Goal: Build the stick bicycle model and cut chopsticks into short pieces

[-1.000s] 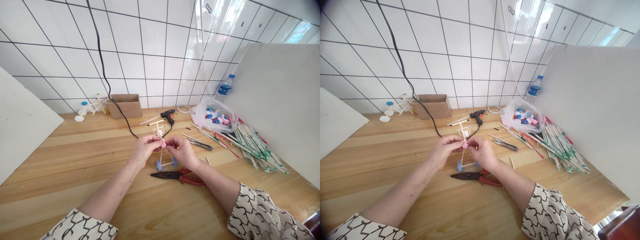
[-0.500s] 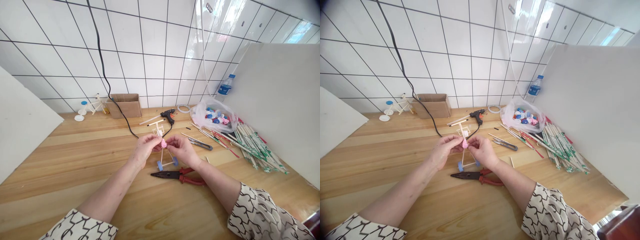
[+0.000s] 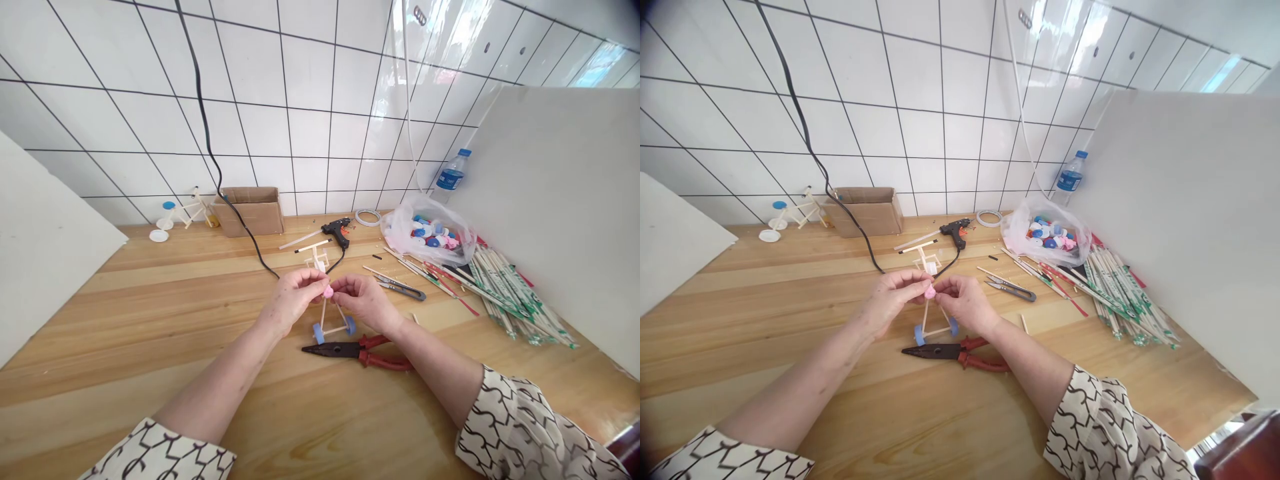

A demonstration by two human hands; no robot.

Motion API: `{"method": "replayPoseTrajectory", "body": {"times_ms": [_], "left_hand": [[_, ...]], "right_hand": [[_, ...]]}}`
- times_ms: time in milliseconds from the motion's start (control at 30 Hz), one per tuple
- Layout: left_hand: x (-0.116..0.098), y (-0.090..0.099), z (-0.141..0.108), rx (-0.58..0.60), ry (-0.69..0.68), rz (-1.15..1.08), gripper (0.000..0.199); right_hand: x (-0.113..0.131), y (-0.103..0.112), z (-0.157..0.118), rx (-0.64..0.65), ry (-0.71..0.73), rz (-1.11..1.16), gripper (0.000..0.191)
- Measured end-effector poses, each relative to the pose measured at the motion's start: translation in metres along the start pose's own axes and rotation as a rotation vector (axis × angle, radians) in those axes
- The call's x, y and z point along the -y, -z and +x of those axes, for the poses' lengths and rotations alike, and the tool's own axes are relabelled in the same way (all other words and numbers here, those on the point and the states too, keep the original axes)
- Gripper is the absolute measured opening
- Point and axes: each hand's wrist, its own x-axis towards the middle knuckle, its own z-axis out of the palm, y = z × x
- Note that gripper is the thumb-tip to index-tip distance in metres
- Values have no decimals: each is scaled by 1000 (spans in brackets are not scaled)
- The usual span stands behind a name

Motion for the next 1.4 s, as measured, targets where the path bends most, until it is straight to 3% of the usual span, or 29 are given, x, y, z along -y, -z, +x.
{"method": "replayPoseTrajectory", "body": {"times_ms": [400,767,967,1400], "left_hand": [[-2,-2,-1,-29,18,-45,20],[-2,7,-4,48,21,-24,23],[0,6,-2,29,35,-29,23],[-6,-1,-4,-55,92,-56,14]], "right_hand": [[-2,0,0,-15,45,54,6],[2,1,-2,-16,-1,103,10],[6,0,-2,-30,-76,144,18],[0,-4,0,-45,-13,115,20]]}}
